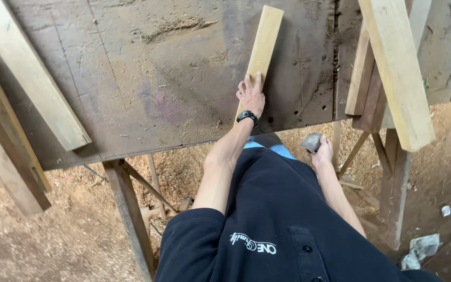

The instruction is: The person sands a piece of wood on a workbench using a square of sandpaper, applying repeated strokes along the surface and edges.

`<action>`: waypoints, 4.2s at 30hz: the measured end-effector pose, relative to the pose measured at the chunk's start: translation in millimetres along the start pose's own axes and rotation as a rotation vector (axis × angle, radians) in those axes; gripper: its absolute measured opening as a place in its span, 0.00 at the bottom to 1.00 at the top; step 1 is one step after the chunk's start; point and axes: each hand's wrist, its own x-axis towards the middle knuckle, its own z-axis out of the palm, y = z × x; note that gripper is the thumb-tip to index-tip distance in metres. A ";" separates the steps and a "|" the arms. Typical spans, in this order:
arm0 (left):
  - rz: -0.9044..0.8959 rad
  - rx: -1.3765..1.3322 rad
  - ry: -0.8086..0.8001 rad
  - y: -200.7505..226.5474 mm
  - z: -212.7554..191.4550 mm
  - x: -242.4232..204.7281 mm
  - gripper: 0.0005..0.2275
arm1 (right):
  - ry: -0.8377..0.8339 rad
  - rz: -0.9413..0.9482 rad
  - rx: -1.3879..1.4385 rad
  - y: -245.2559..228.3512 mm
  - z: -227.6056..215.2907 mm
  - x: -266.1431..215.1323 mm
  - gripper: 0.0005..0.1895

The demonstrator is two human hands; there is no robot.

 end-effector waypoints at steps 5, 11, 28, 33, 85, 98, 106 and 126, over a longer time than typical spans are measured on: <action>-0.066 -0.003 0.007 2.9 5.0 2.1 0.44 | 0.007 -0.050 -0.098 -2.6 -10.9 1.0 0.15; -0.192 -0.045 0.007 -1.5 -9.6 20.2 0.45 | -0.153 -0.165 -0.236 7.6 0.6 -4.9 0.16; -0.246 -0.166 0.252 9.2 -9.2 63.1 0.25 | -0.674 -0.412 -0.657 -101.3 142.1 70.2 0.18; -0.042 -0.237 0.300 19.4 -39.7 42.3 0.28 | -1.082 -1.454 -1.028 -98.8 249.3 55.2 0.14; 0.508 0.450 -0.149 -86.6 -25.7 265.4 0.28 | -0.935 -1.431 -1.278 -92.7 436.2 143.5 0.29; 0.245 0.008 -0.376 -8.5 -63.4 -6.2 0.10 | -0.904 -1.518 -1.375 -18.2 298.3 56.3 0.24; 0.286 -0.034 -0.222 -26.6 8.9 4.4 0.16 | -0.950 -1.380 -1.397 -27.1 302.1 60.0 0.30; 0.082 0.068 0.073 8.5 16.6 46.6 0.35 | -0.914 -1.476 -1.398 -71.2 476.4 146.0 0.23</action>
